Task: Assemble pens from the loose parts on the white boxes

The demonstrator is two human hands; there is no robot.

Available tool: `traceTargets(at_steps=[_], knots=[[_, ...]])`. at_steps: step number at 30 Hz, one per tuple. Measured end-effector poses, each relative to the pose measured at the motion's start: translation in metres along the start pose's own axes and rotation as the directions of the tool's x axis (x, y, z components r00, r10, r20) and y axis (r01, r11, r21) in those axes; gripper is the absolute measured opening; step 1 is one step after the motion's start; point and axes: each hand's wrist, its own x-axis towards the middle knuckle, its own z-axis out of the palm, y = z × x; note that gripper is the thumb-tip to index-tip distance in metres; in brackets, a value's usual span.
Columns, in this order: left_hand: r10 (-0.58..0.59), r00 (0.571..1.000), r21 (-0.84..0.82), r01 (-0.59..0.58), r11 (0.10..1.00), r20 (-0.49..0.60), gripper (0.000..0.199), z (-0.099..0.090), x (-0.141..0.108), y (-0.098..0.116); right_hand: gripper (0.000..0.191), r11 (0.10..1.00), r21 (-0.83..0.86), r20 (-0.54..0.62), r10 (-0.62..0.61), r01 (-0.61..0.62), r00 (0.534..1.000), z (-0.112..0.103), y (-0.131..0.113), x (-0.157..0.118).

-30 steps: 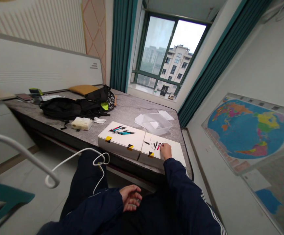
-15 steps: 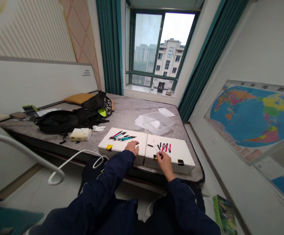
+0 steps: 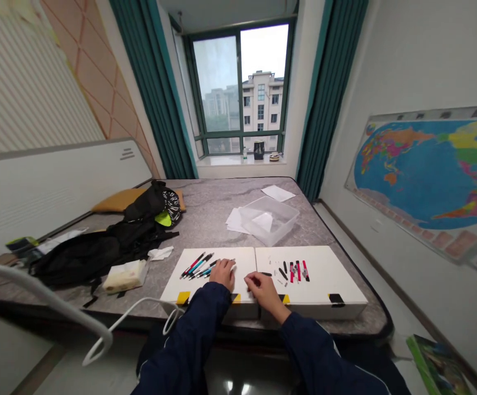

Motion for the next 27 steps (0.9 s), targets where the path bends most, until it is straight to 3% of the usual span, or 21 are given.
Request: traceTargets(at_steps=[2, 7, 18, 23, 27], knots=[[0.037, 0.998, -0.032, -0.039, 0.999, -0.057, 0.032, 0.002, 0.000, -0.004, 0.026, 0.997, 0.062, -0.024, 0.053, -0.052, 0.998, 0.010, 0.004, 0.009], [-0.021, 0.991, -0.063, 0.013, 0.998, -0.130, 0.036, 0.006, 0.001, -0.008, 0.028, 0.979, 0.138, -0.062, 0.158, -0.148, 0.986, 0.016, 0.017, 0.012], [-0.036, 0.992, -0.068, 0.028, 0.997, -0.118, 0.037, 0.008, 0.001, -0.006, 0.021, 0.995, -0.008, -0.069, 0.103, -0.104, 0.992, 0.020, 0.018, 0.014], [-0.043, 0.994, -0.105, 0.032, 0.994, -0.097, 0.035, 0.011, 0.001, -0.009, 0.019, 0.994, -0.034, -0.043, 0.103, -0.104, 0.994, 0.042, 0.011, 0.029], [-0.058, 0.993, -0.126, 0.045, 0.991, -0.102, 0.031, 0.014, 0.002, -0.010, 0.020, 0.996, 0.012, -0.125, 0.093, -0.092, 0.988, 0.063, 0.011, 0.046]])
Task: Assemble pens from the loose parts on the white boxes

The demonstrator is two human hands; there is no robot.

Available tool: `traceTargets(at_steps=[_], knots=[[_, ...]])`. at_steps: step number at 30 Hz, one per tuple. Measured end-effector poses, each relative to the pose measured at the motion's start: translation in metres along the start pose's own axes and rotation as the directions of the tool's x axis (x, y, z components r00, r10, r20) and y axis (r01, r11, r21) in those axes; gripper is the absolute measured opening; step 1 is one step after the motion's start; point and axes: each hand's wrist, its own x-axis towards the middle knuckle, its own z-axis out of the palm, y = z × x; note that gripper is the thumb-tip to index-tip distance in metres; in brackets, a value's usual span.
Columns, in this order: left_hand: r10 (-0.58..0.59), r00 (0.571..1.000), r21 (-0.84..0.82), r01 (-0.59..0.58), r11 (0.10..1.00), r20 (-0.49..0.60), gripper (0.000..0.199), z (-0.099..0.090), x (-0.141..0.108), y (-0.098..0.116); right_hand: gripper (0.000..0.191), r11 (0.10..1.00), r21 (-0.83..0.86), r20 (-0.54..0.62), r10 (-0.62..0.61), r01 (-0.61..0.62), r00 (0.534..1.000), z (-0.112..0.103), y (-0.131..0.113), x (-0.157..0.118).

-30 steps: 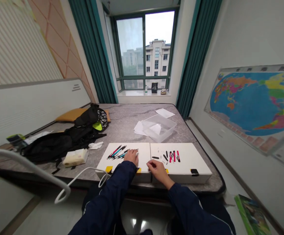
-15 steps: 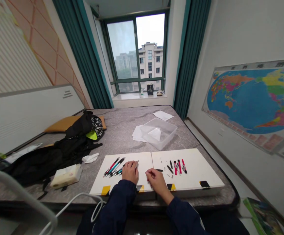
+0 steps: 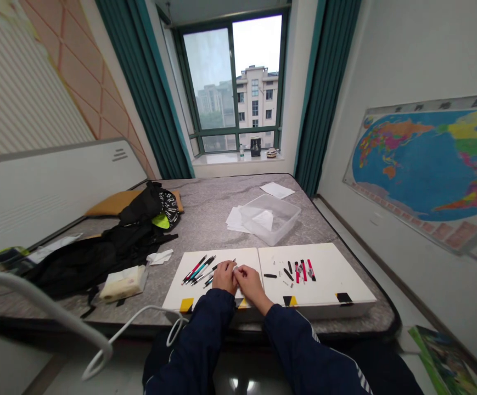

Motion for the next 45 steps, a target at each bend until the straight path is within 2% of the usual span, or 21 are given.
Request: traceTargets(at_steps=[3, 12, 17, 20, 26, 30, 37, 42, 45], knots=[[0.035, 0.999, -0.009, -0.035, 0.999, 0.006, 0.032, 0.002, 0.001, -0.002, 0.025, 0.999, 0.033, -0.056, 0.036, -0.034, 0.998, 0.008, 0.002, 0.006], [0.115, 0.993, -0.064, -0.115, 0.991, 0.000, 0.032, 0.003, 0.000, -0.005, 0.030, 0.992, 0.122, -0.022, 0.041, -0.038, 0.999, 0.001, 0.006, 0.002], [0.046, 0.998, -0.074, -0.049, 0.996, -0.046, 0.037, 0.006, -0.004, -0.005, 0.032, 0.963, 0.246, 0.013, 0.110, -0.110, 0.994, 0.001, 0.014, 0.004], [0.048, 0.998, -0.088, -0.053, 0.995, -0.050, 0.036, 0.008, -0.005, -0.006, 0.033, 0.941, 0.309, 0.034, 0.132, -0.136, 0.991, 0.001, 0.018, 0.006], [0.143, 0.987, -0.162, -0.153, 0.975, -0.071, 0.037, 0.008, -0.003, -0.005, 0.041, 0.908, 0.383, 0.049, 0.162, -0.168, 0.986, 0.000, 0.016, 0.005], [0.210, 0.974, -0.168, -0.221, 0.961, -0.082, 0.043, 0.002, -0.004, -0.003, 0.047, 0.880, 0.428, -0.003, 0.232, -0.208, 0.973, -0.003, 0.012, 0.004], [0.244, 0.967, -0.156, -0.252, 0.955, -0.070, 0.040, -0.005, -0.007, 0.005, 0.049, 0.900, 0.381, -0.046, 0.249, -0.213, 0.968, -0.001, 0.010, 0.004], [0.336, 0.929, -0.209, -0.363, 0.908, -0.154, 0.038, -0.003, -0.007, 0.002, 0.050, 0.918, 0.336, -0.079, 0.253, -0.213, 0.964, 0.000, 0.014, 0.005], [0.369, 0.909, -0.239, -0.409, 0.881, -0.195, 0.035, 0.001, -0.007, 0.001, 0.050, 0.926, 0.314, -0.059, 0.240, -0.210, 0.969, -0.001, 0.017, 0.006]])
